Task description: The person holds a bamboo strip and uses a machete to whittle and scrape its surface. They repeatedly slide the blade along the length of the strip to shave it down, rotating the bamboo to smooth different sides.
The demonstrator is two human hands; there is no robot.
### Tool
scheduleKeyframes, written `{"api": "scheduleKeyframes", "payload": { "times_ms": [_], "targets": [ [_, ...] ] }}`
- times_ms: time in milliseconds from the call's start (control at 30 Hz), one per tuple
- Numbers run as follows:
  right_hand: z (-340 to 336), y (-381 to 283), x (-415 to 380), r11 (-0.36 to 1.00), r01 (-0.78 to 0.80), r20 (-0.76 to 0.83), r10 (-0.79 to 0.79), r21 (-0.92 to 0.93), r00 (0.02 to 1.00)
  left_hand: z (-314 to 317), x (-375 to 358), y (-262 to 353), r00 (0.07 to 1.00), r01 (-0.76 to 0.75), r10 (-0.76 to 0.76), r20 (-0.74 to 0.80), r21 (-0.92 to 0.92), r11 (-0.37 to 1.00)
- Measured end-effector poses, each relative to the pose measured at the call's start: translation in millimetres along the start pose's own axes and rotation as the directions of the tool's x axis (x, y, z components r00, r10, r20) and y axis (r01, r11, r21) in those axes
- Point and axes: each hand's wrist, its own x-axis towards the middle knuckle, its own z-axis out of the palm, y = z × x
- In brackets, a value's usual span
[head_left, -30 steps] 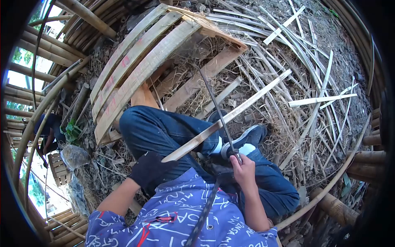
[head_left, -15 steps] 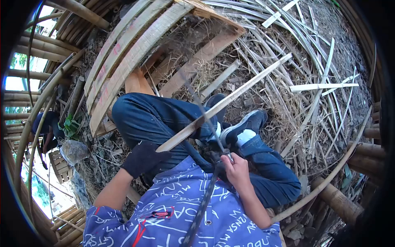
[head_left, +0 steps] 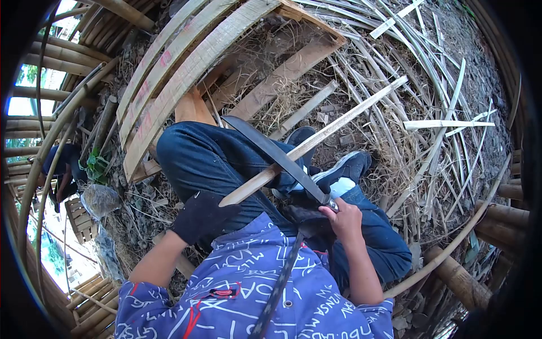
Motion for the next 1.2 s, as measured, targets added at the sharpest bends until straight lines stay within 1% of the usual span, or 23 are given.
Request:
{"api": "scheduleKeyframes", "payload": {
  "times_ms": [100, 167, 233, 333, 367, 400, 467, 533, 567, 600, 667, 700, 733, 800, 833, 900, 933, 1000, 1033, 1067, 1133, 1167, 1200],
  "targets": [
    [2, 12, -1, 0.999, 0.000, -0.022, -0.001, -0.040, 1.000, 2, 2, -7, 1.000, -0.021, 0.021, -0.004, -0.026, 0.999],
    [5, 20, -5, 0.997, -0.014, -0.029, 0.011, -0.079, 1.000, 7, 4, -12, 0.997, -0.068, 0.069, -0.027, 0.024, 0.997],
    [6, 25, -8, 0.995, -0.043, -0.004, 0.043, -0.088, 0.999, 5, 3, -10, 0.997, -0.073, 0.073, -0.009, 0.022, 0.997],
    [7, 26, -12, 0.997, -0.042, -0.044, 0.039, -0.070, 0.998, 9, 2, -15, 0.998, -0.059, 0.059, 0.003, 0.019, 0.998],
    [3, 25, -13, 0.990, -0.123, -0.008, 0.123, -0.065, 0.992, 9, 5, -16, 0.999, -0.052, 0.052, 0.001, 0.016, 0.999],
    [6, 36, -13, 0.991, -0.117, -0.022, 0.116, -0.063, 0.993, 8, 6, -16, 0.998, -0.058, 0.058, -0.012, 0.019, 0.998],
    [15, 74, -12, 0.946, -0.299, -0.175, 0.318, 0.126, 0.932, 7, 5, -16, 0.999, -0.028, 0.028, 0.021, 0.046, 0.999],
    [-3, 87, -6, 0.841, -0.407, -0.107, 0.470, 0.358, 0.876, -1, 2, -8, 0.999, -0.015, 0.014, 0.038, 0.028, 0.999],
    [-12, 84, -3, 0.866, -0.366, -0.180, 0.442, 0.340, 0.879, -4, 2, -3, 0.999, 0.002, -0.002, 0.053, 0.004, 1.000],
    [-10, 90, -5, 0.866, -0.370, -0.183, 0.445, 0.336, 0.877, -6, 1, 0, 0.998, -0.003, 0.002, 0.056, 0.002, 1.000],
    [-2, 107, -4, 0.816, -0.387, -0.139, 0.483, 0.429, 0.865, -9, 0, 3, 0.995, 0.031, -0.029, 0.092, -0.022, 0.999],
    [2, 106, -6, 0.783, -0.364, -0.115, 0.479, 0.505, 0.870, -8, 0, 3, 0.997, 0.033, -0.031, 0.077, -0.027, 0.999],
    [-1, 96, -6, 0.744, -0.408, -0.065, 0.515, 0.529, 0.855, -6, -2, 3, 0.996, 0.063, -0.063, 0.068, -0.004, 0.998],
    [2, 81, -6, 0.647, -0.436, 0.012, 0.550, 0.625, 0.835, -9, -1, 5, 0.994, 0.105, -0.105, 0.043, 0.020, 0.994],
    [5, 79, -3, 0.645, -0.435, 0.021, 0.545, 0.629, 0.838, -10, -1, 7, 0.995, 0.093, -0.093, 0.045, 0.006, 0.996],
    [15, 77, -7, 0.570, -0.412, 0.046, 0.547, 0.711, 0.836, -8, -5, 4, 0.993, 0.097, -0.097, 0.071, 0.001, 0.995],
    [20, 75, -12, 0.560, -0.431, 0.065, 0.555, 0.708, 0.829, -7, -8, 2, 0.996, 0.072, -0.073, 0.059, 0.013, 0.997],
    [27, 76, -12, 0.568, -0.396, 0.007, 0.567, 0.722, 0.824, -7, -3, 4, 1.000, -0.011, 0.011, 0.020, 0.034, 0.999],
    [27, 77, -13, 0.551, -0.389, 0.009, 0.568, 0.739, 0.823, -7, 0, 4, 0.996, 0.080, -0.080, 0.048, -0.003, 0.997],
    [26, 76, -16, 0.552, -0.393, 0.002, 0.579, 0.736, 0.816, -7, 2, 4, 0.996, 0.068, -0.068, 0.056, -0.004, 0.998],
    [19, 65, -16, 0.514, -0.362, -0.010, 0.586, 0.778, 0.810, -7, 3, 3, 0.991, 0.102, -0.095, 0.094, -0.078, 0.992],
    [13, 57, -17, 0.464, -0.321, 0.013, 0.553, 0.825, 0.833, -5, 3, -1, 0.990, 0.104, -0.096, 0.102, -0.078, 0.992],
    [8, 48, -17, 0.460, -0.333, 0.023, 0.559, 0.823, 0.829, -1, 3, -5, 0.996, 0.075, -0.070, 0.063, -0.077, 0.994]
  ]
}}
